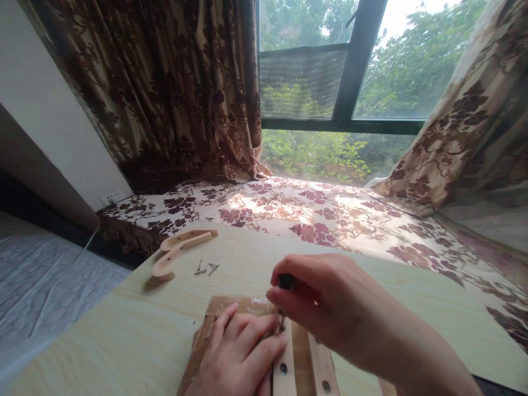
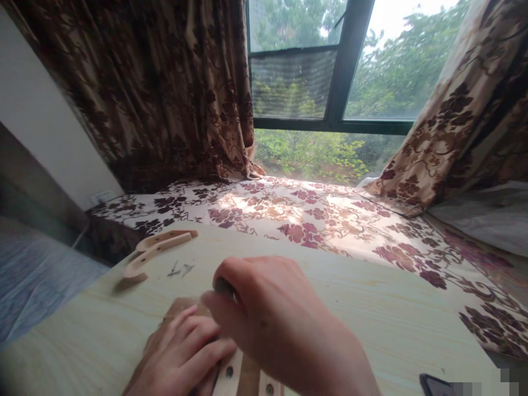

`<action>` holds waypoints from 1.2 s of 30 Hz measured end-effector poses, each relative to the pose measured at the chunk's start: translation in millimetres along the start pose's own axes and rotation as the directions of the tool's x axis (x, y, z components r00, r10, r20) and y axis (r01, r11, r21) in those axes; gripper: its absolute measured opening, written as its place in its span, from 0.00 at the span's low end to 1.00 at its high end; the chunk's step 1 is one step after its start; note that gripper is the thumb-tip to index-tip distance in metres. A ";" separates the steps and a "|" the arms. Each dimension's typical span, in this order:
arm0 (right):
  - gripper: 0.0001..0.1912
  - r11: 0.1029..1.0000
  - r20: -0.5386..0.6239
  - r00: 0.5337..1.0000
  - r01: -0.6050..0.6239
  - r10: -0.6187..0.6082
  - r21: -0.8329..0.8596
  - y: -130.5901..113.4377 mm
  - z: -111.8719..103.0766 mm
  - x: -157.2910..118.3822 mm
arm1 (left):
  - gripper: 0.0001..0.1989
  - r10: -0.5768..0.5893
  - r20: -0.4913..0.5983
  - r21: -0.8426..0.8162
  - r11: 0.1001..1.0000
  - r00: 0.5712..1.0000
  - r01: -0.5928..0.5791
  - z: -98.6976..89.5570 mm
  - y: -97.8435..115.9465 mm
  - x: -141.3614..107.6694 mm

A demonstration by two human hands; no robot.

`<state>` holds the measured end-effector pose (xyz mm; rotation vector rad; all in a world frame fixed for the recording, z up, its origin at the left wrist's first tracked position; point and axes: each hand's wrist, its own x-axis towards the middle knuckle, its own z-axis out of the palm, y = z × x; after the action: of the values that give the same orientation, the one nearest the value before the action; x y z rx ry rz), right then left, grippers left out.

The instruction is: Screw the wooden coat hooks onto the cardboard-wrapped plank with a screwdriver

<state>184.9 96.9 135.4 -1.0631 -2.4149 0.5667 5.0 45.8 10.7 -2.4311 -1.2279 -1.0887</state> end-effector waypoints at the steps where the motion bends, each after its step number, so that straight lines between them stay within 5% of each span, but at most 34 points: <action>1: 0.11 0.999 -0.031 0.999 -0.013 0.012 -0.036 2.2 0.4 1.1 | 0.17 0.013 0.018 0.005 1.000 1.000 -0.013 -2.2 -0.5 0.3; 4: 0.13 0.994 -0.090 0.996 -0.030 0.021 -0.104 5.4 -0.4 1.8 | 0.18 0.021 0.071 -0.001 1.000 0.997 -0.021 -7.7 -1.0 1.3; 11: 0.07 0.991 0.037 0.994 0.099 -0.103 0.089 -5.0 -4.3 -3.5 | 0.15 -0.044 0.030 -0.025 0.999 0.999 0.044 -8.7 6.0 4.5; 17: 0.12 0.999 -0.067 0.998 0.006 -0.010 -0.054 2.6 -2.9 3.0 | 0.16 -0.037 0.089 -0.053 0.998 0.995 0.042 -11.7 6.6 5.9; 25: 0.11 0.997 0.003 0.997 0.078 -0.078 0.011 -6.5 -5.2 -0.1 | 0.14 -0.074 0.036 -0.061 0.995 0.997 0.076 -14.4 8.8 7.4; 30: 0.13 0.996 -0.087 0.996 0.001 -0.009 -0.092 1.0 -5.0 0.2 | 0.18 -0.001 0.165 -0.041 0.999 0.986 0.007 -19.3 6.9 7.8; 36: 0.07 0.994 0.007 0.997 0.081 -0.082 0.075 -5.8 -7.7 -4.2 | 0.15 -0.088 0.052 -0.098 0.991 0.995 0.093 -15.6 12.0 7.6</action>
<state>188.3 91.6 143.8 -0.9290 -2.4137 0.6310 8.9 35.4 28.6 -2.5113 -1.3409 -1.1497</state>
